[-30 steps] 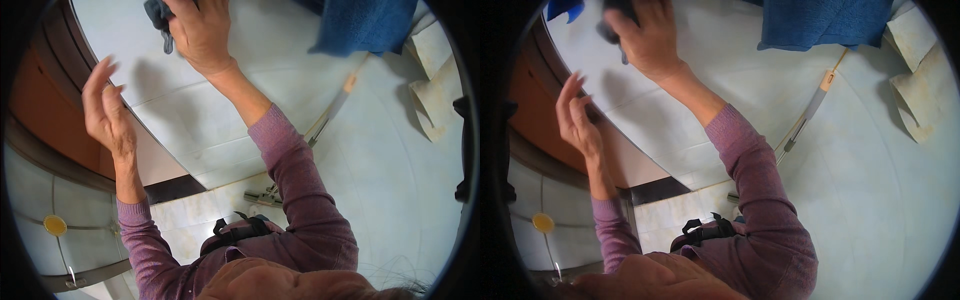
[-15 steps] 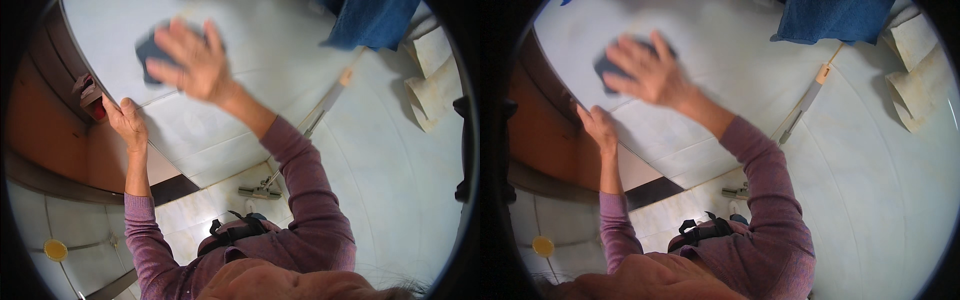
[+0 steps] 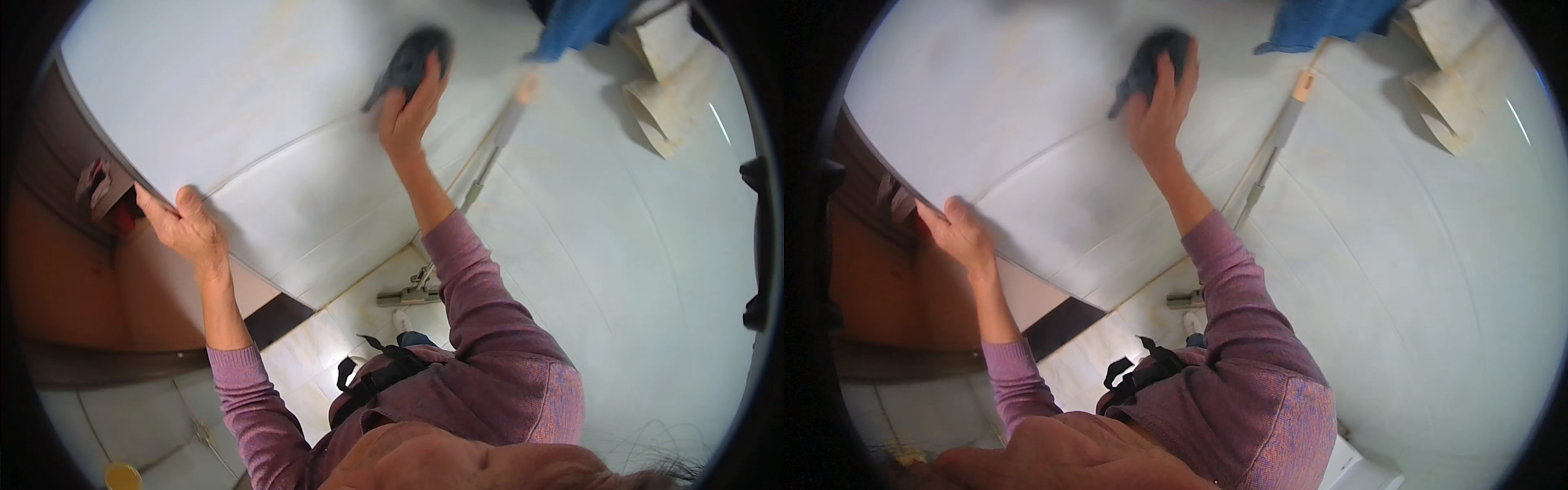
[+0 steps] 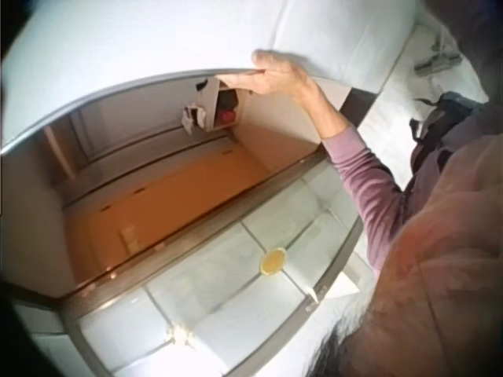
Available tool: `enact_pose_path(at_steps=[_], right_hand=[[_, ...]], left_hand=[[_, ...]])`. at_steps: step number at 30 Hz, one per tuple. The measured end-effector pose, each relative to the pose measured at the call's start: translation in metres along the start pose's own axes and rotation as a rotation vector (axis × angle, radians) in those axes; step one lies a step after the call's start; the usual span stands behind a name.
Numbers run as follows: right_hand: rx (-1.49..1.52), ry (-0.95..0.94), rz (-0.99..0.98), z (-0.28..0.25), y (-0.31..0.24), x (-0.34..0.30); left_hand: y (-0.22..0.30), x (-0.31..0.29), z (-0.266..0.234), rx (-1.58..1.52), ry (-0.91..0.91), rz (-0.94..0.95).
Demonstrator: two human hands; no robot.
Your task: The person wipes a glass shower door with a cloth, then folds several pieces of clothing on a white table. The person folds a light blue baby onesie, a pair of grey shorts, and a black garment, placing each folded item on the table.
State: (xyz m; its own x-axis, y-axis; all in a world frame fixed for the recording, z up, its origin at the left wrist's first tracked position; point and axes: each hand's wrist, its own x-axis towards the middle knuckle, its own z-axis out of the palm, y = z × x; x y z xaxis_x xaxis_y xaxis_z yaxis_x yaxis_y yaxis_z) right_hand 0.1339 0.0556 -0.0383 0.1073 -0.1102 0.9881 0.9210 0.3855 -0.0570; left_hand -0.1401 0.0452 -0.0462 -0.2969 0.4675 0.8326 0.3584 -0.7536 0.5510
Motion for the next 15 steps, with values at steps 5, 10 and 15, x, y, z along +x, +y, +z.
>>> enact_pose_path(at_steps=[5, 10, 15], right_hand=[[-0.156, -0.229, 0.160, -0.060, 0.019, -0.069], [-0.206, -0.208, 0.295, -0.068, 0.070, -0.024], [-0.168, -0.030, 0.206, -0.061, 0.172, 0.051]], left_hand=[[0.000, 0.003, -0.001, 0.053, 0.015, 0.090], [-0.018, -0.005, -0.003, 0.088, -0.009, 0.007], [-0.081, -0.031, -0.018, 0.213, 0.016, 0.003]])
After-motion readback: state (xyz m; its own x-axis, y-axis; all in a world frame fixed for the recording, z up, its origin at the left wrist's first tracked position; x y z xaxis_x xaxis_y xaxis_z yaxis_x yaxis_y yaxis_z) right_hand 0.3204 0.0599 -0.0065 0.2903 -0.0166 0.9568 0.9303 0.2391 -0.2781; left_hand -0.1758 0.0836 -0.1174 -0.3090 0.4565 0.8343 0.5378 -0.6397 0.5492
